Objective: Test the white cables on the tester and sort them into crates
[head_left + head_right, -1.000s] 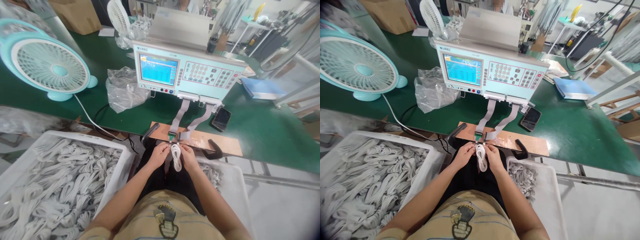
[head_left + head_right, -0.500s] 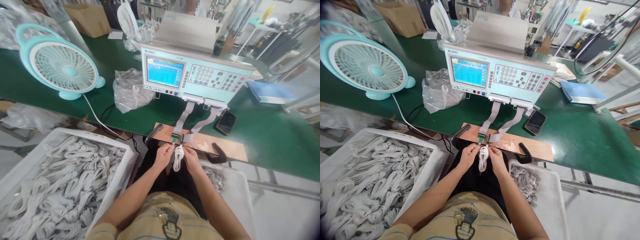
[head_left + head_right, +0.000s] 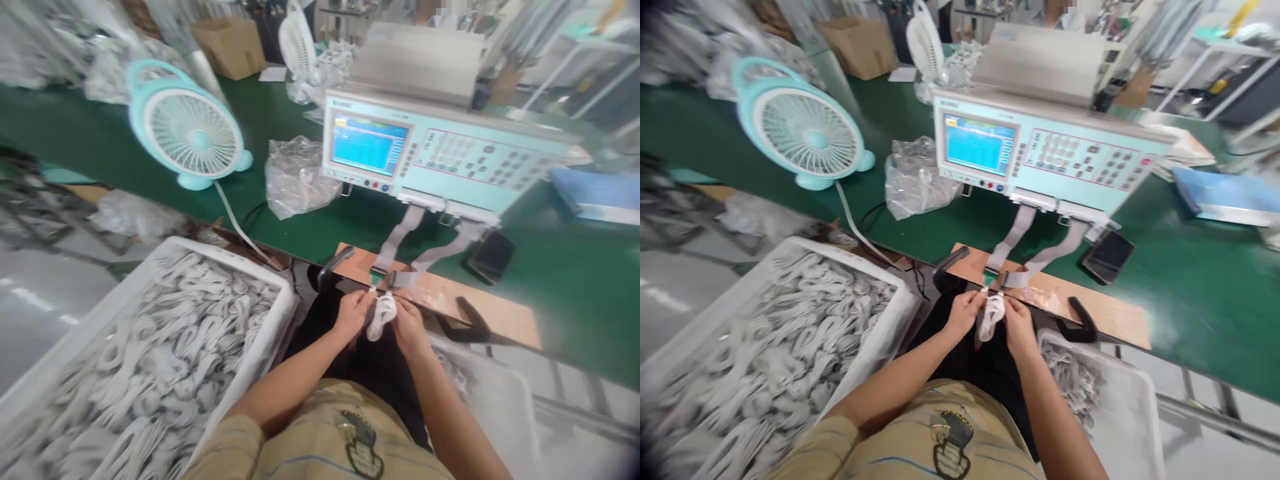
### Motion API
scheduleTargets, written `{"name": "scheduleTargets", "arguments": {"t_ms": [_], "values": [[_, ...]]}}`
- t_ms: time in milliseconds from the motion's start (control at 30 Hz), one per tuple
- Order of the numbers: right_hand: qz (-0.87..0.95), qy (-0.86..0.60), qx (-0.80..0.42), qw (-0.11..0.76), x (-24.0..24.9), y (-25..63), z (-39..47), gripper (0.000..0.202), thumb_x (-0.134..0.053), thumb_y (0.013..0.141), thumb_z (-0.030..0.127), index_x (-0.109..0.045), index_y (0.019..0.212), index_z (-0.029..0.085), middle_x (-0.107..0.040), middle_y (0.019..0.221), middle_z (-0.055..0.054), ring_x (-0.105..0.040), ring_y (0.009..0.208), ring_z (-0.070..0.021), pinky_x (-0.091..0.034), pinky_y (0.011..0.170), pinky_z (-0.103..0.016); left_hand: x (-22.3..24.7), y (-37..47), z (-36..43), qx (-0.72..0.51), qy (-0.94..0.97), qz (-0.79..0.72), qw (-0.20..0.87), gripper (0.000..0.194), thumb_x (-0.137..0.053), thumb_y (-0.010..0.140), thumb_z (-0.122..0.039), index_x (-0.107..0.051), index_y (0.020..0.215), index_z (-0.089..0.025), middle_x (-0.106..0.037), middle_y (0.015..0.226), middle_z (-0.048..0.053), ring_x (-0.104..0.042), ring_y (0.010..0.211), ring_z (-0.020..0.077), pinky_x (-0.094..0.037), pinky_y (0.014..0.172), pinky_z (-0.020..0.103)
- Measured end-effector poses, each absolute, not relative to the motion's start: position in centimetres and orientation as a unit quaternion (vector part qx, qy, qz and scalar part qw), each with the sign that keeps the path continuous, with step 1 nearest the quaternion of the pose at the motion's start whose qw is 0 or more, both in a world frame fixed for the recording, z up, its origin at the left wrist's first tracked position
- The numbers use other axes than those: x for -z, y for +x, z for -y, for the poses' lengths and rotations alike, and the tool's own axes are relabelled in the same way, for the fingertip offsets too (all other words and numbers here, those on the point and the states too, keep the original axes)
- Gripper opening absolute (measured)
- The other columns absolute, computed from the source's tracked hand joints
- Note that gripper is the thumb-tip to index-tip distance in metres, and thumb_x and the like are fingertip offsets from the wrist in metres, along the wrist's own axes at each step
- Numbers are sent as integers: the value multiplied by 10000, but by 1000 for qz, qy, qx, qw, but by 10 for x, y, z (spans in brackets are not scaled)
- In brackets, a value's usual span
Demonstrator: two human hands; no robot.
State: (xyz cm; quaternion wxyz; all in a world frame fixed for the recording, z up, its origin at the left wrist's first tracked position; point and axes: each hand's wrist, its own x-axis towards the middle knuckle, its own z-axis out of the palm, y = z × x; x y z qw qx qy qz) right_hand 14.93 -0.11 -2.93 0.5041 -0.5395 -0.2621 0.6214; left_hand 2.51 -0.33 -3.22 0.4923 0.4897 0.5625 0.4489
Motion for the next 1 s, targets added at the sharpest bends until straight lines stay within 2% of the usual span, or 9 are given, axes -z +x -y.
{"name": "scheduleTargets", "arguments": {"t_ms": [167,300,367,533,667,833,867,933,1000], "values": [[263,-557,-607,502,40,153,-2,256,-753,553,336,-681,740,176,-681,688,-15,-589,578,-142,-447,547,-252,-2,-65,19,-445,624,-566,303,206,-438,848,-302,-606,780,-204,-627,930,54,-548,897,175,-385,860,278],[245,-562,-617,494,43,153,-2,291,-775,514,341,-679,728,171,-678,671,-18,-594,562,-146,-459,513,-243,4,-194,28,-356,527,-770,55,207,-400,847,-236,-598,884,-187,-603,920,83,-527,940,210,-364,901,339],[235,-567,-616,494,41,153,-2,314,-785,494,350,-678,728,169,-676,658,-17,-602,565,-154,-469,507,-244,22,-249,30,-317,508,-801,35,196,-425,798,-158,-602,880,-145,-593,933,121,-497,987,264,-332,923,411],[241,-569,-611,495,38,154,-1,328,-791,483,350,-682,732,167,-676,651,-19,-617,591,-169,-483,514,-246,67,-308,41,-45,560,-827,3,365,-430,732,-61,-584,1044,-169,-519,1160,149,-447,1068,311,-347,868,444],[237,-569,-614,493,40,153,-2,319,-793,484,345,-690,731,172,-680,663,-18,-605,580,-150,-473,509,-226,75,-314,40,33,587,-808,-30,340,-388,791,-109,-572,1069,-176,-550,1058,162,-466,1031,316,-357,828,456],[216,-552,-621,513,36,146,1,293,-786,499,340,-692,720,171,-677,667,-10,-573,560,-122,-447,515,-211,67,-334,43,-24,609,-792,-37,94,-507,730,-200,-557,799,-161,-575,988,114,-484,1011,302,-373,857,463],[215,-545,-623,518,35,144,1,282,-780,511,344,-692,714,169,-672,654,-10,-563,552,-118,-439,513,-210,64,-338,43,-80,595,-798,-55,64,-529,716,-228,-515,733,-169,-578,969,89,-484,1013,294,-387,858,462],[217,-536,-623,527,33,141,1,262,-765,538,350,-692,708,164,-660,624,-9,-544,535,-113,-420,505,-210,52,-338,41,-242,513,-816,-113,202,-580,680,-281,-407,641,-185,-579,915,38,-485,1009,284,-419,838,464],[221,-534,-619,532,32,139,0,247,-753,557,350,-691,702,160,-649,606,-9,-530,528,-114,-404,499,-214,33,-319,38,-413,416,-805,-92,273,-618,656,-309,-375,634,-186,-569,821,-1,-523,919,259,-467,753,436]]}}
